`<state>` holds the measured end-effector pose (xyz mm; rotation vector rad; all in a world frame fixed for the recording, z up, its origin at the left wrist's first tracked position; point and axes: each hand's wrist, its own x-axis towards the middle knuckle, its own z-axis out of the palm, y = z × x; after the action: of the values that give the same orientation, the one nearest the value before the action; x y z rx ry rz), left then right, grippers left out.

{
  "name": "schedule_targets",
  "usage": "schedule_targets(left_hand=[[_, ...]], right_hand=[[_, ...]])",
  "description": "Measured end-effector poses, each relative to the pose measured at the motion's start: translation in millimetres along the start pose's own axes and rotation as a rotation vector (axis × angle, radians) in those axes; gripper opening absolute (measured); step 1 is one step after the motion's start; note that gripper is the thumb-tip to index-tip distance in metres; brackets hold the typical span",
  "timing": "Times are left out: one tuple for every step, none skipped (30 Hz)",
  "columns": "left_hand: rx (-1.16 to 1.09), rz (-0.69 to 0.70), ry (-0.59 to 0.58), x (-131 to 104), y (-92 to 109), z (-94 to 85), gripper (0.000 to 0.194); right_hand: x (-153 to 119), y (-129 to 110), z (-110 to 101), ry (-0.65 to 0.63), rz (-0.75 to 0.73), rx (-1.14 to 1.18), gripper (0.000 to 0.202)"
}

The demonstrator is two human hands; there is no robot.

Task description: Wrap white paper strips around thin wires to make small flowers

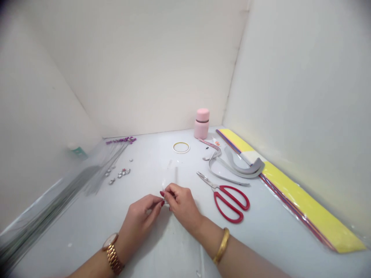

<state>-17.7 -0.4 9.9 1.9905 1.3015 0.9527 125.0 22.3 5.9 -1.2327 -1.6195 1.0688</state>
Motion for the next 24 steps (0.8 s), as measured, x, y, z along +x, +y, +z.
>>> schedule_targets(left_hand=[[-0.033,-0.026,-0.004,0.8,0.1,-0.3,0.018],[-0.101,-0.074,-0.014,2.0,0.3,-0.5,0.018],[-0.201,-0.141,-0.037,3.4,0.3,-0.5,0.019],[-0.327,-0.221,-0.074,4.9,0.2,-0.2,0.02],[-0.462,-0.302,-0.12,6.3,0.0,0.2,0.022],[-0.59,-0.373,-0.162,7.5,-0.4,0.8,0.023],[-0.695,-0.427,-0.194,8.5,-0.9,1.5,0.023],[-0.771,-0.465,-0.206,9.1,-1.4,2.3,0.023],[-0.814,-0.485,-0.202,9.5,-1.8,3.1,0.023],[-0.825,-0.489,-0.191,9.8,-2.1,3.8,0.023],[-0.807,-0.48,-0.176,9.9,-2.3,4.3,0.023],[-0.766,-0.464,-0.16,10.0,-2.4,4.7,0.023],[-0.709,-0.442,-0.145,10.1,-2.4,4.8,0.022],[-0.644,-0.417,-0.128,10.0,-2.4,4.8,0.022],[-0.579,-0.394,-0.111,9.8,-2.4,4.6,0.02],[-0.523,-0.374,-0.091,9.4,-2.5,4.4,0.019],[-0.477,-0.356,-0.07,8.9,-2.6,4.0,0.019],[-0.44,-0.34,-0.053,8.3,-2.7,3.7,0.019],[-0.408,-0.323,-0.039,7.5,-2.7,3.4,0.02],[-0.378,-0.304,-0.025,6.8,-2.6,3.0,0.02],[-0.349,-0.284,-0.017,6.1,-2.4,2.7,0.021],[-0.321,-0.265,-0.014,5.6,-2.1,2.4,0.022],[-0.296,-0.247,-0.016,5.2,-1.8,2.1,0.022],[-0.276,-0.231,-0.023,5.0,-1.5,1.8,0.023]], right_hand=[[-0.2,0.0,0.0,0.005,-0.013,-0.011,0.025],[-0.3,0.2,-0.1,0.012,-0.028,-0.024,0.025],[-0.4,0.4,-0.2,0.02,-0.043,-0.04,0.025],[-0.4,0.8,-0.3,0.026,-0.055,-0.054,0.025],[-0.4,1.1,-0.4,0.031,-0.065,-0.063,0.024],[-0.2,1.5,-0.5,0.033,-0.072,-0.067,0.024],[-0.1,1.8,-0.7,0.035,-0.075,-0.064,0.024],[0.1,2.2,-0.8,0.036,-0.07,-0.054,0.023],[0.3,2.5,-0.9,0.036,-0.056,-0.038,0.023],[0.6,2.8,-1.0,0.038,-0.036,-0.019,0.023],[0.8,2.9,-1.0,0.041,-0.015,0.0,0.023],[1.1,2.9,-1.0,0.043,0.005,0.016,0.024],[1.2,2.8,-0.8,0.044,0.019,0.028,0.024],[1.4,2.6,-0.6,0.044,0.027,0.035,0.025],[1.5,2.4,-0.3,0.041,0.032,0.042,0.026],[1.6,2.4,0.1,0.036,0.036,0.056,0.026],[1.6,2.5,0.6,0.028,0.043,0.08,0.026],[1.6,2.8,1.1,0.016,0.051,0.111,0.026],[1.6,3.4,1.5,0.0,0.058,0.142,0.027],[1.7,4.1,1.9,-0.018,0.063,0.168,0.027],[1.7,5.0,2.1,-0.035,0.065,0.185,0.027],[1.8,5.9,2.2,-0.05,0.065,0.191,0.028],[1.9,6.7,2.2,-0.061,0.066,0.192,0.028],[1.9,7.5,2.1,-0.065,0.068,0.192,0.029]])
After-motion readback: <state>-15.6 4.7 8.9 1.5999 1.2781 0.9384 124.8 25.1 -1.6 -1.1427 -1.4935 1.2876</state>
